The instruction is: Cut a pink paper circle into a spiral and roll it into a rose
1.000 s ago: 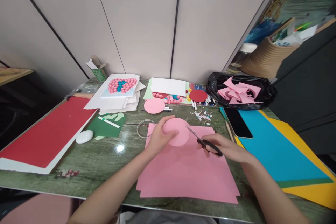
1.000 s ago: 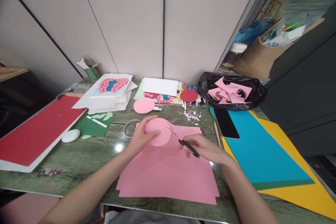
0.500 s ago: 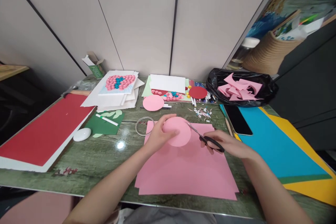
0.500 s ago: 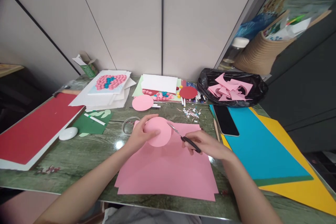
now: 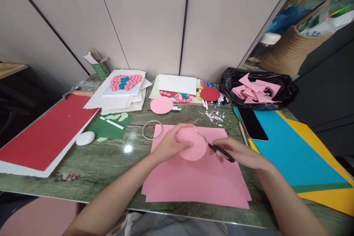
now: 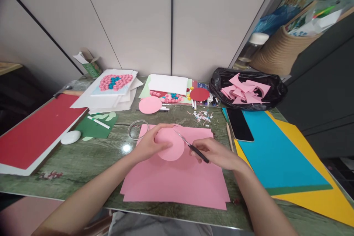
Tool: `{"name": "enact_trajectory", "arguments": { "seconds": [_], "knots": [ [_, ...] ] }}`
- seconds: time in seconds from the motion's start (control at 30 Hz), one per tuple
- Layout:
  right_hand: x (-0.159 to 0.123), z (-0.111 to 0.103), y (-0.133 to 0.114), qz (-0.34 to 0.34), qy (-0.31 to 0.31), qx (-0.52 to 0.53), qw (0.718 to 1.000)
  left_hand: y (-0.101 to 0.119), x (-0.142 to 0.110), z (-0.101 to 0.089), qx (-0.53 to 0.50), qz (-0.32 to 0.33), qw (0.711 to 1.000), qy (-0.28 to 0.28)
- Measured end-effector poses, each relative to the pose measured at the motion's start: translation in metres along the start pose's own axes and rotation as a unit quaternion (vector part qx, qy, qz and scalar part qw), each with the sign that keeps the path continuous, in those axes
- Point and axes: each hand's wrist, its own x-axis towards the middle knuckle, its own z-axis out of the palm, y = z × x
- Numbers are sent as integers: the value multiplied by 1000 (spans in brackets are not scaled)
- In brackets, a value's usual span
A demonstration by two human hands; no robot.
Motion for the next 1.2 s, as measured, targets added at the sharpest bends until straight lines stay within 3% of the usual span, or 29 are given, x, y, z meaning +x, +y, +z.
{"name": "enact_trajectory", "arguments": {
  "seconds": [1.2],
  "knots": [
    [-2,-3,9,-3,1,-63,998,-1,2,-8,9,-11,999,-42]
  ]
}}
